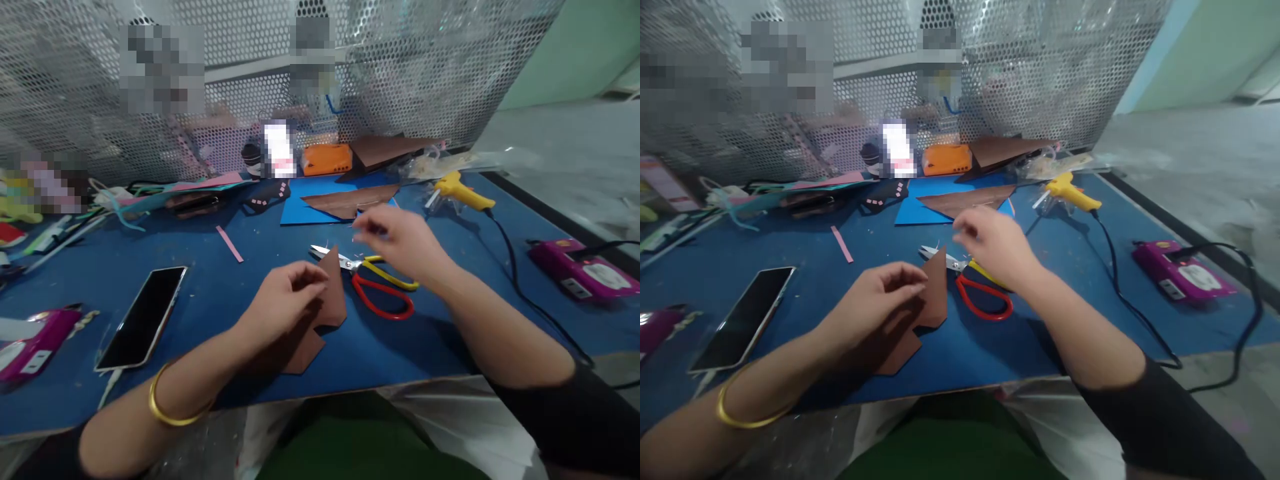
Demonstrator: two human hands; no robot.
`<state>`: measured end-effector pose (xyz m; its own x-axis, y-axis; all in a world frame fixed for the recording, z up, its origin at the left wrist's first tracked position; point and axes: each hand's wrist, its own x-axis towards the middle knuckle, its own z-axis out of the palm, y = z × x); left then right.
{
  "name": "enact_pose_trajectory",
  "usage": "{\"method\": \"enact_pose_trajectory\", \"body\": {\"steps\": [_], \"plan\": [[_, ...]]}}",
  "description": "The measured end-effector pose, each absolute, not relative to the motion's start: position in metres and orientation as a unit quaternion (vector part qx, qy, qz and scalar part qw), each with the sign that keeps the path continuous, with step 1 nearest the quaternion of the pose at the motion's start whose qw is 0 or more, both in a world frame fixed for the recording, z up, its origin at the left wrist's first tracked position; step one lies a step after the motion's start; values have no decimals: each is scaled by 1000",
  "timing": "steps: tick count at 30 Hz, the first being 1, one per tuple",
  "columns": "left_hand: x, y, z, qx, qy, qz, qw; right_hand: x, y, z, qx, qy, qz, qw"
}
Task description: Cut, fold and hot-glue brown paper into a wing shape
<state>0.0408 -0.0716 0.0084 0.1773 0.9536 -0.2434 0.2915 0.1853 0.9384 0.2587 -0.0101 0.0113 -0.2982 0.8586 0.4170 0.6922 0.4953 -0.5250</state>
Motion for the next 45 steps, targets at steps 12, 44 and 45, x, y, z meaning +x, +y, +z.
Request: {"method": "enact_pose_trajectory", "body": {"steps": [12,44,45], "plan": [[17,-122,-22,793,507,262,212,228,-139,-55,-392,-872,-8,293],[15,-117,-25,833,460,268,148,205,-135,-41,-499,-793,108,333],[15,-116,-24,836,460,261,146,206,-135,-41,-499,-792,113,334]]}}
